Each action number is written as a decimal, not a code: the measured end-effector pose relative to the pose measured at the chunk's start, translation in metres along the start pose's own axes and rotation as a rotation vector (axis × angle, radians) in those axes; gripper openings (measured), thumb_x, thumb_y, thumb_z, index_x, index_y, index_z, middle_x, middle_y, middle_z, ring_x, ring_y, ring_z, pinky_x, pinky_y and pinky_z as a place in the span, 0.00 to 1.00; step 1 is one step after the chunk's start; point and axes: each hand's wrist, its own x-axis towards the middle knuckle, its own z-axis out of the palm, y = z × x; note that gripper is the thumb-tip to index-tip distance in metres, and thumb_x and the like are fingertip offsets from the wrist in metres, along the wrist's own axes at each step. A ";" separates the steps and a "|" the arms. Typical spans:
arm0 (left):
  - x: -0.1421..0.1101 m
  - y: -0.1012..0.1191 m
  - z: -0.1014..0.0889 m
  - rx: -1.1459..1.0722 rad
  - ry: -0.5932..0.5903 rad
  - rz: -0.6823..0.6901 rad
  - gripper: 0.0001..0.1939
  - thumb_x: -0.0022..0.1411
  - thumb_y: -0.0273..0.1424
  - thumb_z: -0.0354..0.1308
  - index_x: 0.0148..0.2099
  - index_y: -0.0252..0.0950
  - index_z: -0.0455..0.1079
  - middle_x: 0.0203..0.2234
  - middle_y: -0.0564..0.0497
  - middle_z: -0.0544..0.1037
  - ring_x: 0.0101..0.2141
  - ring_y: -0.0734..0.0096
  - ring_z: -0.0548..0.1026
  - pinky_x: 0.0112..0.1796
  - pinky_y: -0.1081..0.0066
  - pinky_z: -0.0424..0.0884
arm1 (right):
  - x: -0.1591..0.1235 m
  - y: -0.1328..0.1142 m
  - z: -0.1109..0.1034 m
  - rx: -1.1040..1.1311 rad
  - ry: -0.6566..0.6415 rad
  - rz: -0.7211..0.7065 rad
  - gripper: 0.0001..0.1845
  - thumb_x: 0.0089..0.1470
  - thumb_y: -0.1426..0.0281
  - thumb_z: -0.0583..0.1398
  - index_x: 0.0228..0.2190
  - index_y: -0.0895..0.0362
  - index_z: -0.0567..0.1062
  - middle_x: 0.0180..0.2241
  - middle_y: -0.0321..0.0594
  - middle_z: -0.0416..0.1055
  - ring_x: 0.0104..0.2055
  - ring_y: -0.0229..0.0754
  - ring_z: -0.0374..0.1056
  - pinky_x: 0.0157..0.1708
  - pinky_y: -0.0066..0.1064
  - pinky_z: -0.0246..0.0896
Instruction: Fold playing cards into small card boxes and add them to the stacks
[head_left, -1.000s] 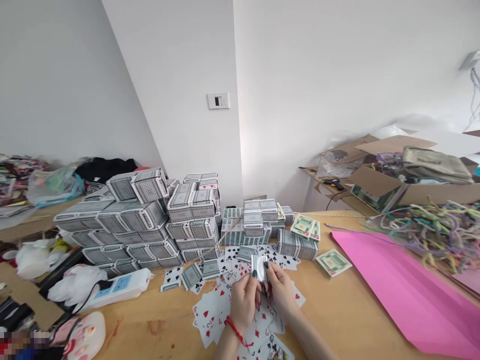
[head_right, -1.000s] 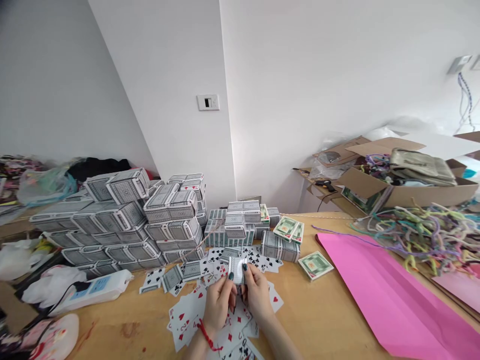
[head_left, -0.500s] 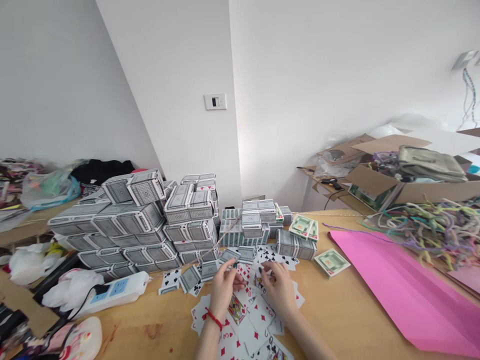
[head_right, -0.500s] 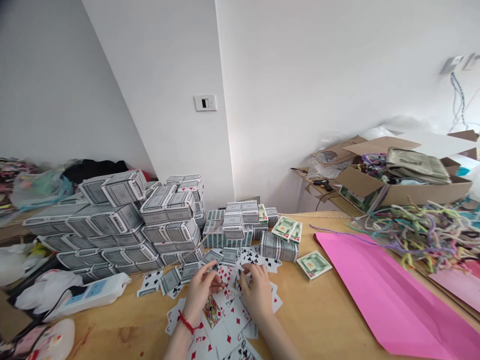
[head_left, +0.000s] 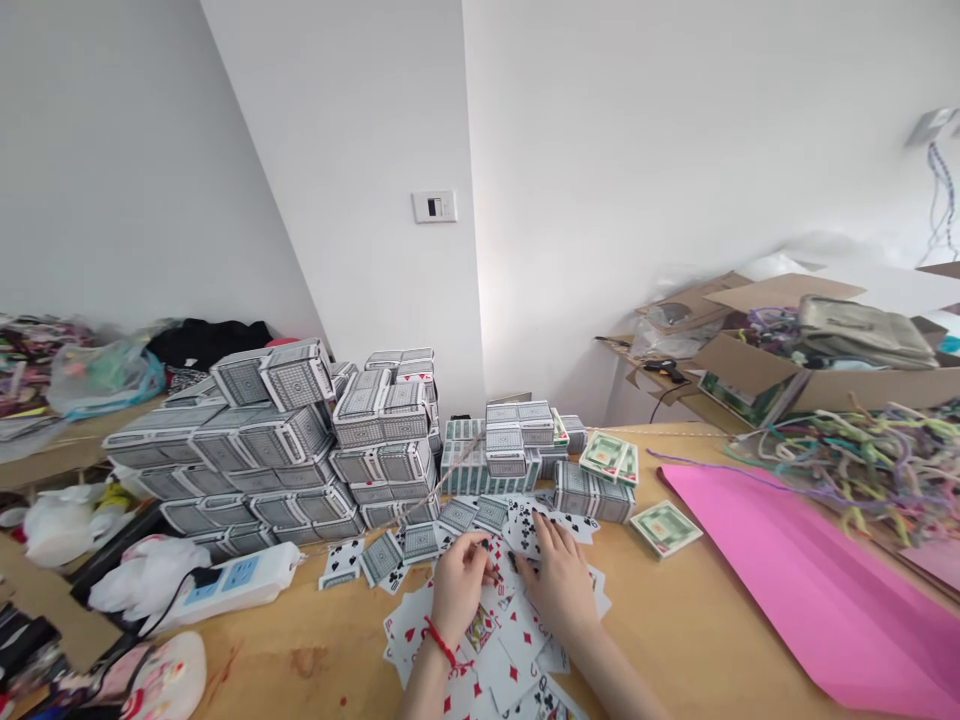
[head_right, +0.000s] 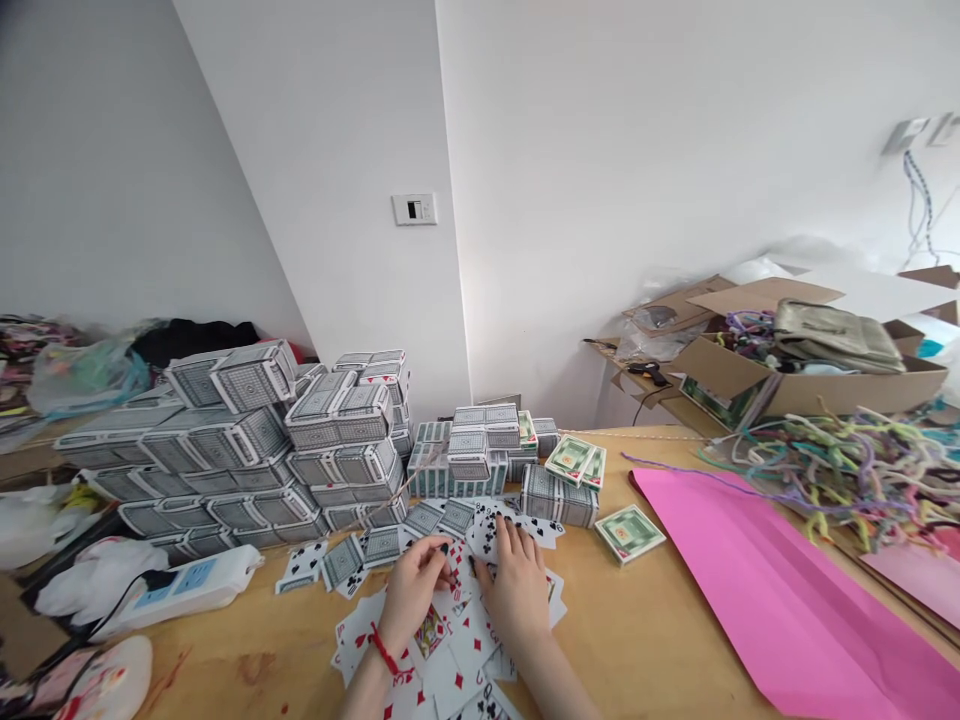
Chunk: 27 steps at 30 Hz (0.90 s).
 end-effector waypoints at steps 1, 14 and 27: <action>0.000 -0.001 0.000 0.006 -0.001 0.003 0.13 0.52 0.34 0.49 0.36 0.35 0.70 0.18 0.54 0.70 0.22 0.69 0.73 0.24 0.70 0.70 | 0.000 -0.001 -0.001 -0.009 -0.001 -0.010 0.29 0.53 0.60 0.50 0.53 0.62 0.62 0.51 0.48 0.64 0.53 0.53 0.57 0.50 0.41 0.50; 0.002 -0.005 0.002 0.024 -0.012 0.018 0.13 0.53 0.35 0.48 0.36 0.34 0.69 0.19 0.54 0.69 0.21 0.69 0.72 0.22 0.71 0.69 | 0.000 -0.005 -0.009 0.146 0.040 -0.065 0.20 0.58 0.65 0.46 0.43 0.58 0.71 0.44 0.45 0.71 0.48 0.47 0.64 0.46 0.35 0.57; 0.003 -0.006 0.004 0.154 -0.032 0.046 0.12 0.53 0.39 0.50 0.29 0.35 0.66 0.17 0.55 0.68 0.18 0.73 0.66 0.20 0.74 0.62 | -0.002 -0.003 -0.005 0.234 0.033 -0.026 0.22 0.59 0.65 0.41 0.35 0.57 0.72 0.28 0.44 0.75 0.29 0.44 0.71 0.28 0.29 0.58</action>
